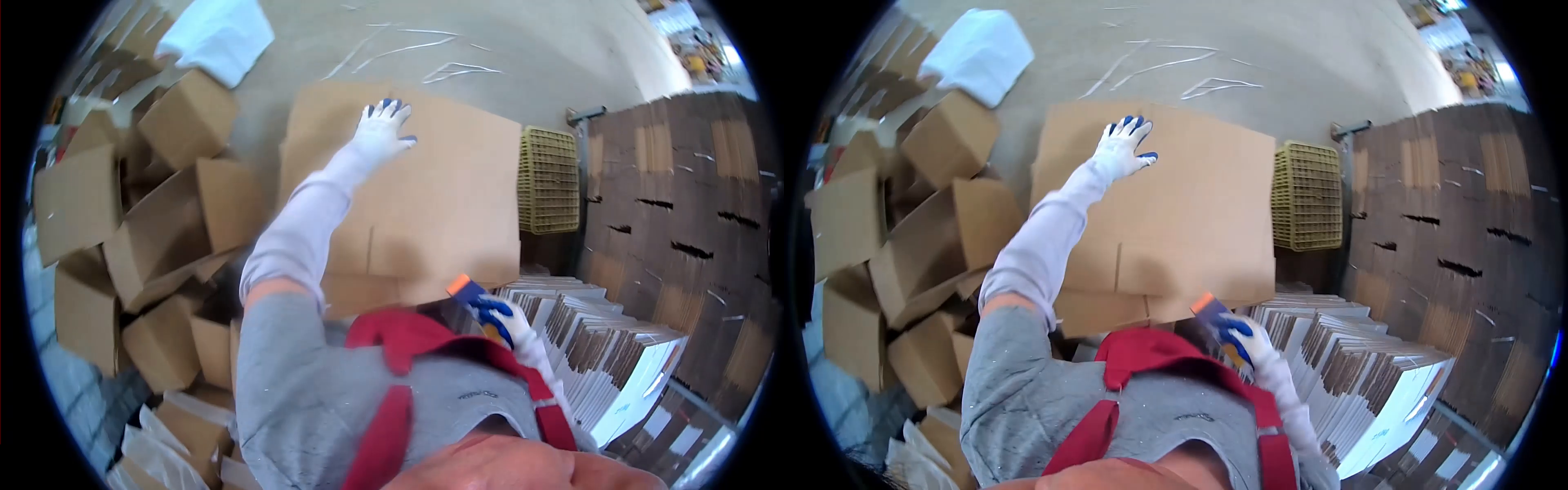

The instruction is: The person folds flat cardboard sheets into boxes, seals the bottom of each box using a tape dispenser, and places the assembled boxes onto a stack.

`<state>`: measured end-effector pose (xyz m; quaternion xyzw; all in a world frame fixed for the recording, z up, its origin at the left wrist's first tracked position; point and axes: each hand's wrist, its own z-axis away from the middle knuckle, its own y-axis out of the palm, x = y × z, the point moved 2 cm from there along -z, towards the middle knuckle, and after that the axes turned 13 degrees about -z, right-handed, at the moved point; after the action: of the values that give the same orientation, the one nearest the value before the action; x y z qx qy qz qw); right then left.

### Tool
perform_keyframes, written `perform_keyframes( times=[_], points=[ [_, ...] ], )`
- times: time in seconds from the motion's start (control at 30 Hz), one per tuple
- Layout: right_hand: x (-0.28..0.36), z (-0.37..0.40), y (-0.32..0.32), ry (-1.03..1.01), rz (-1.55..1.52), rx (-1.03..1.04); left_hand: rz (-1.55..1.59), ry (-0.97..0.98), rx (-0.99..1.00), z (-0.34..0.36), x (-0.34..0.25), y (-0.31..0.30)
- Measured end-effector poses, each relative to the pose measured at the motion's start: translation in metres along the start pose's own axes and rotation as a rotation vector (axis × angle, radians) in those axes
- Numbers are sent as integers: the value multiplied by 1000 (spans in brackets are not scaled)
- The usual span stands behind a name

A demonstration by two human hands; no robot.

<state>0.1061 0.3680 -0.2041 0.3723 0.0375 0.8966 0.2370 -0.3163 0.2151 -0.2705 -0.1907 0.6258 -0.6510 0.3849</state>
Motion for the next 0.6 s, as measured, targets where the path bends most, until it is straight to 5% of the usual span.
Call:
perform_keyframes(
  times=[0.07, 0.1, 0.13, 0.17, 0.2, 0.4, 0.5, 0.6],
  points=[
    [6, 34, -7, -9, 70, -168, -326, 59, 158, -75, -18, 35],
    [-12, 45, -28, -184, 469, -95, -371, 61, 177, -109, -20, 54],
    [-21, 57, -33, -201, 458, -129, -353, 26, 177, -132, -19, 69],
    [-39, 64, -44, 145, 122, -361, -344, -5, 232, -143, -19, 85],
    [-51, 72, -46, 59, 53, -416, -335, -41, 299, -149, -19, 101],
    [-63, 74, -58, 78, -72, -380, -377, 42, 313, -75, -28, 114],
    [-22, 57, -68, -155, -109, -390, -396, 72, 350, -55, -20, 117],
    [28, 48, -106, -422, -51, -391, -328, 45, 395, -60, -15, 42]
  ],
)
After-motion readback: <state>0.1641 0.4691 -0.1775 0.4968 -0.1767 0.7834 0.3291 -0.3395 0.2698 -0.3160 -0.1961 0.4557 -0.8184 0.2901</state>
